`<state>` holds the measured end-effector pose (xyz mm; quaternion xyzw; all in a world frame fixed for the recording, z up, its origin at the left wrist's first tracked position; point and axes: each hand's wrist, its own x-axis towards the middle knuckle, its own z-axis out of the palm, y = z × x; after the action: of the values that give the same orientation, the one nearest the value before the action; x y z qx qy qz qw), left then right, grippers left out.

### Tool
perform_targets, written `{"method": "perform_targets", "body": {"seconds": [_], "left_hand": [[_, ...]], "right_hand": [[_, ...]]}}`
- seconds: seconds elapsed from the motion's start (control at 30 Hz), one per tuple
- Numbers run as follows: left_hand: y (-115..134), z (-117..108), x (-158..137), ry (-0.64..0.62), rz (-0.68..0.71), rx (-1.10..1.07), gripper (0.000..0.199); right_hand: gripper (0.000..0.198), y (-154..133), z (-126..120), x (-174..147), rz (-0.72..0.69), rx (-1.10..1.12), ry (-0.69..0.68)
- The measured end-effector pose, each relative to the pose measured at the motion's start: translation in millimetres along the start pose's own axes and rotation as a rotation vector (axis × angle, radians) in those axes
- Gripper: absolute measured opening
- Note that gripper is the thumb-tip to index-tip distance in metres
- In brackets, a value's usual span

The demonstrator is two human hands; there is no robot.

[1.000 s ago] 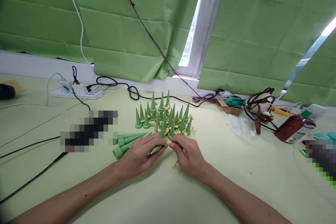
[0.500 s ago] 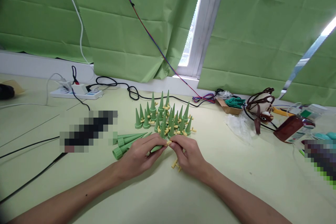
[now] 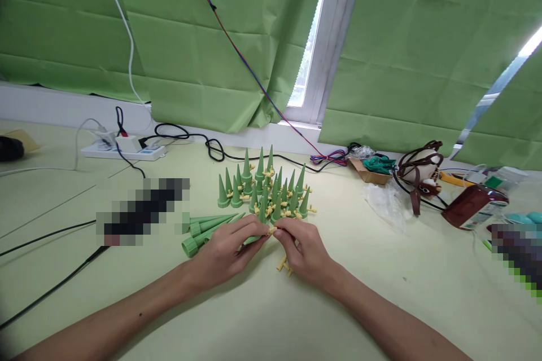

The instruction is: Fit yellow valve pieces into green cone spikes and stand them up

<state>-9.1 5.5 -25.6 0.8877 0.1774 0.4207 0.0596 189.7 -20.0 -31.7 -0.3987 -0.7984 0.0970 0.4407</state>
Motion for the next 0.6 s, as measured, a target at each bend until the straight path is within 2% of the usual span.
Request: {"method": "perform_targets", "body": {"seconds": [0.37,0.6], "left_hand": [[0.2,0.2,-0.2,-0.007,0.018,0.059,0.016],[-0.6,0.4,-0.1,-0.008,-0.003,0.019,0.015]], "right_hand": [[0.035,-4.1,-1.8,1.6,0.011,-0.008,-0.027],[0.033,-3.6,-0.8,1.4,0.040,0.015,-0.031]]}}
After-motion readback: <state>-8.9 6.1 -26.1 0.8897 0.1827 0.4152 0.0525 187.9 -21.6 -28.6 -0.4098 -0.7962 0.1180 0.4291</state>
